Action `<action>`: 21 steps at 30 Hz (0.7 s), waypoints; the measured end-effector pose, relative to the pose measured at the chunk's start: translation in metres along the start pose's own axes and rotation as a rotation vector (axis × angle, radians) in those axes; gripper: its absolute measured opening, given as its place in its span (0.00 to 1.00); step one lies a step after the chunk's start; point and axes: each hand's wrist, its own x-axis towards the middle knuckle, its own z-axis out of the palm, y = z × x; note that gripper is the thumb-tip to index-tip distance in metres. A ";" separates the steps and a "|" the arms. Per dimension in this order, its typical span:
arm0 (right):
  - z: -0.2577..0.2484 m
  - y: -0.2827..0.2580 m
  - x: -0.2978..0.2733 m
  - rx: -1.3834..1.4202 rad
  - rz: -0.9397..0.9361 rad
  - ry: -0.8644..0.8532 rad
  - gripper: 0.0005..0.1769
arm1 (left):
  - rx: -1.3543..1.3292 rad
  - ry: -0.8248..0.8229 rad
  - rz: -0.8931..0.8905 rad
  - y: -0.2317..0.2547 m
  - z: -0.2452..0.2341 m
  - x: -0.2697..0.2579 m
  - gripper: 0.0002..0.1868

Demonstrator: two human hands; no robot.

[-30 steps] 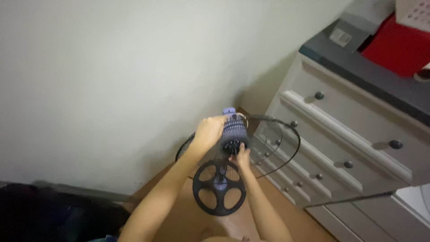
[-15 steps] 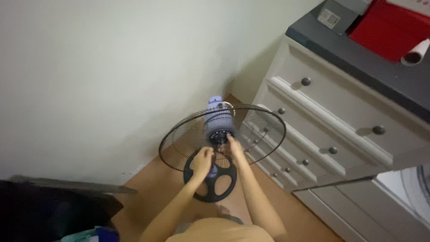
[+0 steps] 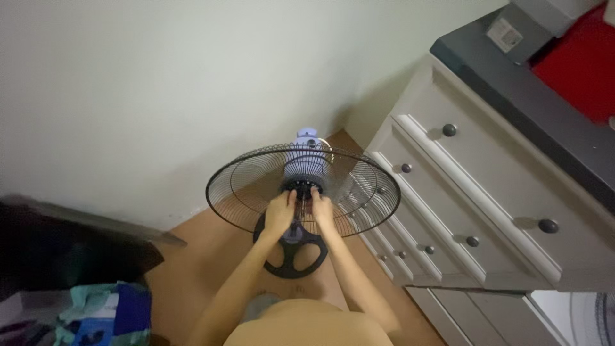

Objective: The person assembles a standing fan by attaching the fan blades, securing the front and rear wire cages, and tightening the central hub nut. The person repeatedly removes and reattaches components to ensure proper alignment and fit.

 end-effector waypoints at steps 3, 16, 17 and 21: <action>-0.001 -0.007 0.001 -0.358 -0.160 0.093 0.37 | 0.034 -0.001 -0.042 0.017 -0.013 0.005 0.24; 0.013 -0.009 -0.022 -0.136 -0.159 0.126 0.43 | 0.078 -0.017 0.043 0.033 -0.024 0.017 0.22; 0.013 -0.009 -0.022 -0.100 -0.154 0.112 0.43 | 0.045 -0.020 0.029 0.032 -0.022 0.018 0.21; 0.010 -0.015 -0.032 0.073 -0.110 0.030 0.37 | 0.031 -0.031 -0.014 0.028 -0.016 0.022 0.20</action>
